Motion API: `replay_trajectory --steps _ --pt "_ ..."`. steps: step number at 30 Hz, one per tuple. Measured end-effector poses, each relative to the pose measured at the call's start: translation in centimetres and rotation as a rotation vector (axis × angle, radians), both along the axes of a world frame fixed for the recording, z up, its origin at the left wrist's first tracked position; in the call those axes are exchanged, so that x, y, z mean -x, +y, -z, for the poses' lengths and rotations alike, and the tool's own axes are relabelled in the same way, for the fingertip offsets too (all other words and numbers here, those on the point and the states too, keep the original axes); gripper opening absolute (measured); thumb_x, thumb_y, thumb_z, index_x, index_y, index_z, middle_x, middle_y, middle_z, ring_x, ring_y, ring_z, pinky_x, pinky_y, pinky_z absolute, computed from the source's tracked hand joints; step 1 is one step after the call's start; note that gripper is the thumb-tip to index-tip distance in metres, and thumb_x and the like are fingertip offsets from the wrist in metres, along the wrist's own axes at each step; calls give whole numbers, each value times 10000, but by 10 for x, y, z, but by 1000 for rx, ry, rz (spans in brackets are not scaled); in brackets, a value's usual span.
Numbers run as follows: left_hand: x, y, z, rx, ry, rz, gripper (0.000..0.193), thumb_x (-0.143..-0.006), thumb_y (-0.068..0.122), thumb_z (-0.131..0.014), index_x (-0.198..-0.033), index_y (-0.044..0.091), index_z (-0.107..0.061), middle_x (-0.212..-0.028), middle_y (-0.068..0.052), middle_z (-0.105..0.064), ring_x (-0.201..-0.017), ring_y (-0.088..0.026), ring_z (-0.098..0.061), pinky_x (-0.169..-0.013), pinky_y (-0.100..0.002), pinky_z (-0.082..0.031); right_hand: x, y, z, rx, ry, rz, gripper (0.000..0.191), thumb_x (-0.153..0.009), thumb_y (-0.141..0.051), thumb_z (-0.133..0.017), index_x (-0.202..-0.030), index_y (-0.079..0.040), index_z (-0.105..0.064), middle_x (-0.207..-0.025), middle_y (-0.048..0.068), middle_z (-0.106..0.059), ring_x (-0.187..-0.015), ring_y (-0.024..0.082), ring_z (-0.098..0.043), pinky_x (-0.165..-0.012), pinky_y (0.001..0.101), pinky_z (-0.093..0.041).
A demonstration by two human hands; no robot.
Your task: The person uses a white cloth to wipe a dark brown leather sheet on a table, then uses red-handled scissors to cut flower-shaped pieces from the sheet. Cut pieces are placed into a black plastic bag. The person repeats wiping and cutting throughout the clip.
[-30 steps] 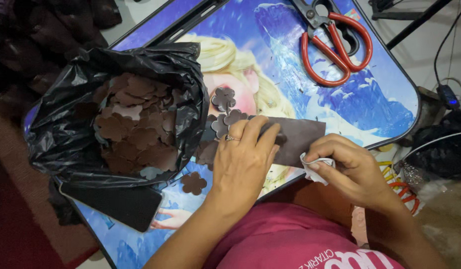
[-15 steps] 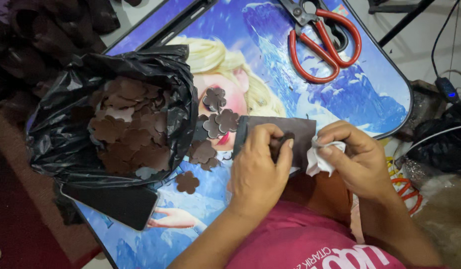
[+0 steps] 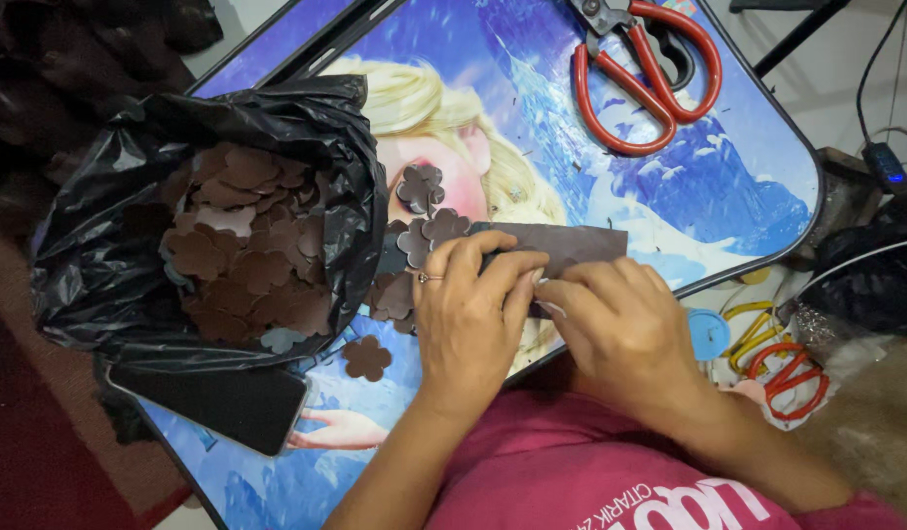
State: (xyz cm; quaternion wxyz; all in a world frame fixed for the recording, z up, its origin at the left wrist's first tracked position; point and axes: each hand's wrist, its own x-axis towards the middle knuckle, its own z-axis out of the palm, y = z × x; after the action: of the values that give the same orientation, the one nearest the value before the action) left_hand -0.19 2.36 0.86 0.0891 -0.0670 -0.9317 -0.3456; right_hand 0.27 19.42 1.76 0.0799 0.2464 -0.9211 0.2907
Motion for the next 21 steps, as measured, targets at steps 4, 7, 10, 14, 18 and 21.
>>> replay_trajectory --steps 4,7,10,14,18,21 --pt "1 -3 1 29 30 -4 135 -877 240 -792 -1011 251 -779 -1136 57 -671 -1124 -227 -577 -935 -446 -414 -7 0 -5 -163 33 40 261 -802 -42 -728 -1061 -77 -728 -960 76 -680 -823 280 -634 -723 417 -475" --pt "3 -6 1 3 38 2 136 -866 250 -800 -1000 252 -781 -1125 61 -668 -1116 -220 -577 -925 -438 -407 -6 14 -12 -175 -20 16 271 -778 -39 -736 -1044 -91 -727 -948 69 -676 -824 288 -635 -745 428 -487" --pt "4 -7 2 -12 31 13 137 -851 242 -800 -987 251 -785 -1115 58 -666 -1109 -222 -579 -919 -439 -403 -2 20 -19 -69 -89 0 244 -790 -41 -747 -1024 -100 -712 -936 59 -664 -855 286 -638 -768 420 -482" --pt "4 -6 2 -1 45 5 127 -865 247 -803 -990 250 -780 -1116 57 -663 -1103 -224 -577 -924 -438 -404 4 7 -14 12 -13 29 267 -801 -37 -745 -1060 -84 -705 -984 87 -667 -900 304 -639 -808 423 -485" --pt "2 -5 3 6 35 6 156 -865 243 -794 -1016 273 -776 -1130 69 -662 -1116 -214 -575 -950 -443 -414 3 7 -8 -97 -60 26 250 -776 -42 -766 -1019 -84 -723 -950 83 -687 -858 300 -647 -762 430 -476" --pt "2 -4 5 56 51 39 327 -882 233 -782 -1208 249 -777 -1135 46 -646 -1100 -233 -549 -962 -471 -405 -6 19 -9 -128 -77 66 235 -789 -52 -774 -1014 -96 -723 -954 72 -691 -887 292 -666 -784 426 -484"
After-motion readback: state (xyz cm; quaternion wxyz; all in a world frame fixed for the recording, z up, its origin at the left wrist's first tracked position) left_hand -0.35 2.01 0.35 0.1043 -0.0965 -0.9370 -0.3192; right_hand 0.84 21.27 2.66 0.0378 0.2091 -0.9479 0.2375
